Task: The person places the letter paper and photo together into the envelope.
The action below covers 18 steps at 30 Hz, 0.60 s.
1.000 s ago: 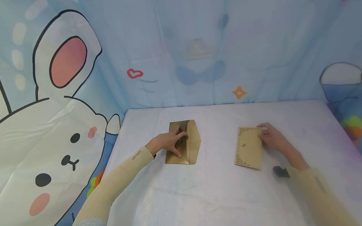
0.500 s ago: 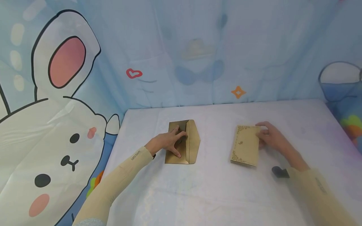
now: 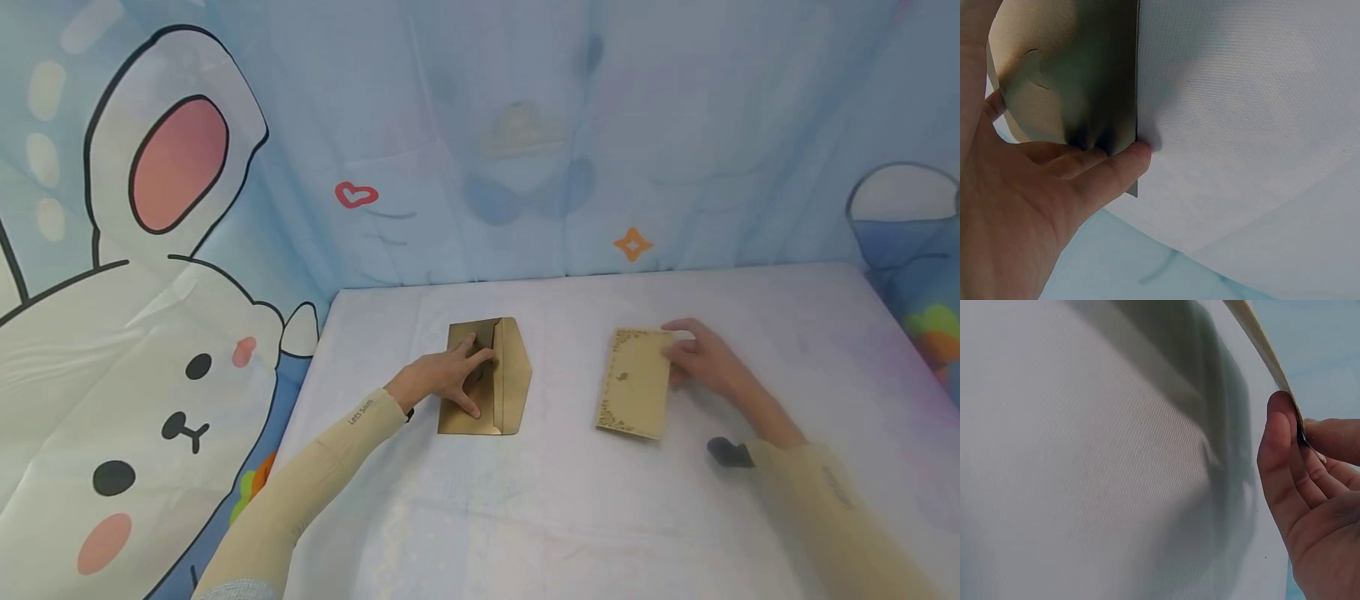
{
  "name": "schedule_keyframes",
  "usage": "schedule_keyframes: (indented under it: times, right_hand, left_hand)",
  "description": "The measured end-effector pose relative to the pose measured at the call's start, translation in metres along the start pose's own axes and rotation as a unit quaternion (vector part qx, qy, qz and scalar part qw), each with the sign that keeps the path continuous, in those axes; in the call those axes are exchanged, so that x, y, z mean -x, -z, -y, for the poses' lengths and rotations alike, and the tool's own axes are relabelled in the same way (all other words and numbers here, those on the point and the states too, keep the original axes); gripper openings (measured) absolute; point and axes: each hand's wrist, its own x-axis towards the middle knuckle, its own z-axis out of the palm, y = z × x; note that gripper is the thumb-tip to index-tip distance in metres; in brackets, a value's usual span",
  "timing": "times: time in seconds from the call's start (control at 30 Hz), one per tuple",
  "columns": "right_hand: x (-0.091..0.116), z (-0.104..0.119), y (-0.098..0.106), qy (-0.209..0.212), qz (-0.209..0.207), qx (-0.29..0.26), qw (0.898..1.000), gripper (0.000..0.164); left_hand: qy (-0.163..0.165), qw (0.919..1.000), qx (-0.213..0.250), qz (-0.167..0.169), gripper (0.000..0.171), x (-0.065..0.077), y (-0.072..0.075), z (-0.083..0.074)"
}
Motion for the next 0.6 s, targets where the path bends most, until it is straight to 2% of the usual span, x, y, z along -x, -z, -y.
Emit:
schedule_keyframes:
  times: [0.6]
  right_hand:
    - [-0.015, 0.016, -0.017, 0.030, 0.012, -0.004, 0.999, 0.057]
  left_hand:
    - [-0.005, 1.0000, -0.004, -0.006, 0.109, 0.001, 0.000, 0.001]
